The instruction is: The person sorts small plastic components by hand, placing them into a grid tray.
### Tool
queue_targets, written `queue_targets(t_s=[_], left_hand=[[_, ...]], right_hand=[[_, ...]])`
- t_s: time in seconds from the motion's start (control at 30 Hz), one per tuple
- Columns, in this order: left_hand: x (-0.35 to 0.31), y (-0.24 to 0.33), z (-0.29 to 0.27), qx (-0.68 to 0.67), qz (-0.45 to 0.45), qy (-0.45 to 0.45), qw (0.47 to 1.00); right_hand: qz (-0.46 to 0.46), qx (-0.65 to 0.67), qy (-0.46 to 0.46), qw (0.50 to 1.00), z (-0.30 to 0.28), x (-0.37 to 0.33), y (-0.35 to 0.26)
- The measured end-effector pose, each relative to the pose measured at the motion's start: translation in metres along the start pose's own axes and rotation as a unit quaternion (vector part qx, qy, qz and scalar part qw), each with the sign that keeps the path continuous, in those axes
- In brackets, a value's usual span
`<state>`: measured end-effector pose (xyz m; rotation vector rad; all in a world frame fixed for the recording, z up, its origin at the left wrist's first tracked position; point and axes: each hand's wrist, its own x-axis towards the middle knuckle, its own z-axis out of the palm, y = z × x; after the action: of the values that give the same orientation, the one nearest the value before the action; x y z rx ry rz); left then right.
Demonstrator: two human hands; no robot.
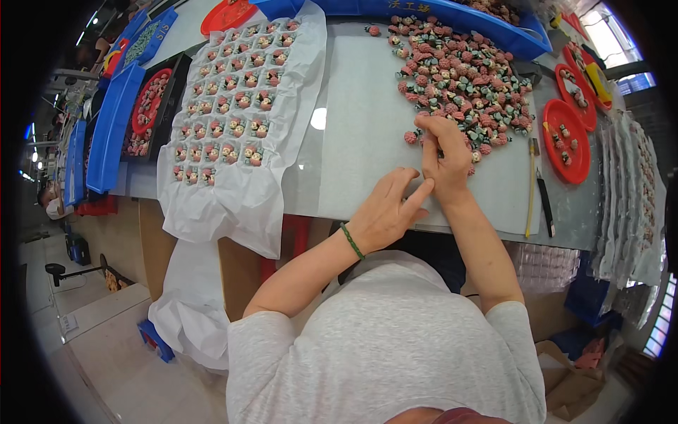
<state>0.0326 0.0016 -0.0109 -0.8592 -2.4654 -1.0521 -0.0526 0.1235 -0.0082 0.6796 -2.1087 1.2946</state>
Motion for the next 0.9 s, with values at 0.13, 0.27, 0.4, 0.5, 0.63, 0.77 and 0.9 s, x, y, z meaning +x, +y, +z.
queue_targets(t_s=[0.13, 0.27, 0.4, 0.5, 0.63, 0.77, 0.9], left_hand=[[-0.004, -0.007, 0.003, -0.015, -0.08, 0.022, 0.996], [-0.002, -0.007, -0.008, 0.077, -0.097, 0.045, 0.991], [-0.005, -0.015, -0.015, -0.048, -0.195, 0.058, 0.978], [0.009, -0.015, -0.019, -0.4, -0.339, 0.073, 0.848], [0.032, -0.006, -0.022, -0.61, -0.405, 0.07, 0.678], [0.033, -0.008, -0.008, -0.605, -0.413, 0.028, 0.68], [0.043, 0.001, -0.006, -0.619, -0.363, 0.04, 0.695]], right_hand=[[0.011, 0.034, 0.041, 0.998, -0.006, 0.003, -0.003], [0.048, 0.093, 0.054, 0.993, -0.017, -0.002, -0.02], [0.104, 0.112, 0.031, 0.988, -0.033, -0.025, -0.032], [0.209, 0.185, 0.013, 0.96, -0.039, -0.046, -0.036], [0.32, 0.295, 0.012, 0.9, -0.042, -0.054, -0.05], [0.201, 0.215, 0.013, 0.956, -0.044, -0.054, -0.046], [0.369, 0.36, 0.058, 0.855, -0.045, -0.051, -0.042]])
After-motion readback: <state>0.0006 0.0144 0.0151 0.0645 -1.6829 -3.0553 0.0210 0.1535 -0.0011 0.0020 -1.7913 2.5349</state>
